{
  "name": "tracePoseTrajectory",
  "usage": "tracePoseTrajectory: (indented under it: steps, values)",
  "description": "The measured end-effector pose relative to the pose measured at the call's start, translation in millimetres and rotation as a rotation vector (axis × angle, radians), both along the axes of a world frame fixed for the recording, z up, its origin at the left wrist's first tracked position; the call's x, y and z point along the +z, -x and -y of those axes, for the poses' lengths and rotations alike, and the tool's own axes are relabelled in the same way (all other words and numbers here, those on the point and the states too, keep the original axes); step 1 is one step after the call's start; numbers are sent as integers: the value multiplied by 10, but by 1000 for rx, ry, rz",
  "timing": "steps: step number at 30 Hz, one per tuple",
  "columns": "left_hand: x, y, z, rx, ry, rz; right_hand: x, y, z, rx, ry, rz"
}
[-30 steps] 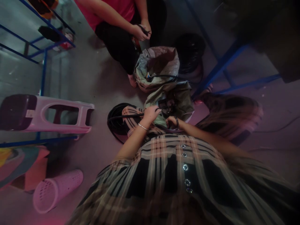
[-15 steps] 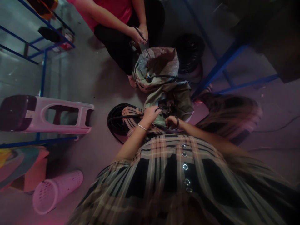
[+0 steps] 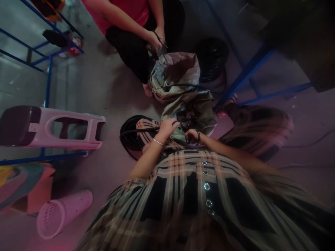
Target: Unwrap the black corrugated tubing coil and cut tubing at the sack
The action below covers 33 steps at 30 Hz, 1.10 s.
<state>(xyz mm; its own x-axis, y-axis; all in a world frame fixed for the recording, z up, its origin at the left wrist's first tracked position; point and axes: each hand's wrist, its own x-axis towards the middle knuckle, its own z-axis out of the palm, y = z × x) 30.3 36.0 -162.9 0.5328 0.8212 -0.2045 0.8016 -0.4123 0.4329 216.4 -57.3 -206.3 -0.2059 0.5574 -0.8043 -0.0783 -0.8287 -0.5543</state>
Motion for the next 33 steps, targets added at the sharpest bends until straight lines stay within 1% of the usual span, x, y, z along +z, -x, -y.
tracePoseTrajectory:
  steps: [3, 8, 14, 17, 21, 25, 33]
  values:
    - [5, 0, -6, 7, 3, -2, -1, 8, 0, 1, -15, 34]
    - [-4, -1, -17, 3, 2, -14, 40, 15, 28, -40, -105, 7]
    - [-29, -3, -3, 13, 10, -21, 58, 34, 74, -87, -101, 29]
    - [-37, -5, -5, 14, 15, -26, 41, 45, 85, -113, -113, 84]
    - [-42, -11, -15, 17, 16, -43, 17, 59, 81, -148, -90, 115]
    - [-50, -18, -16, 31, 24, -57, 45, 63, 89, -123, -107, 151]
    - [-69, -27, -23, 35, 16, -89, 207, 27, 108, -73, -171, 220]
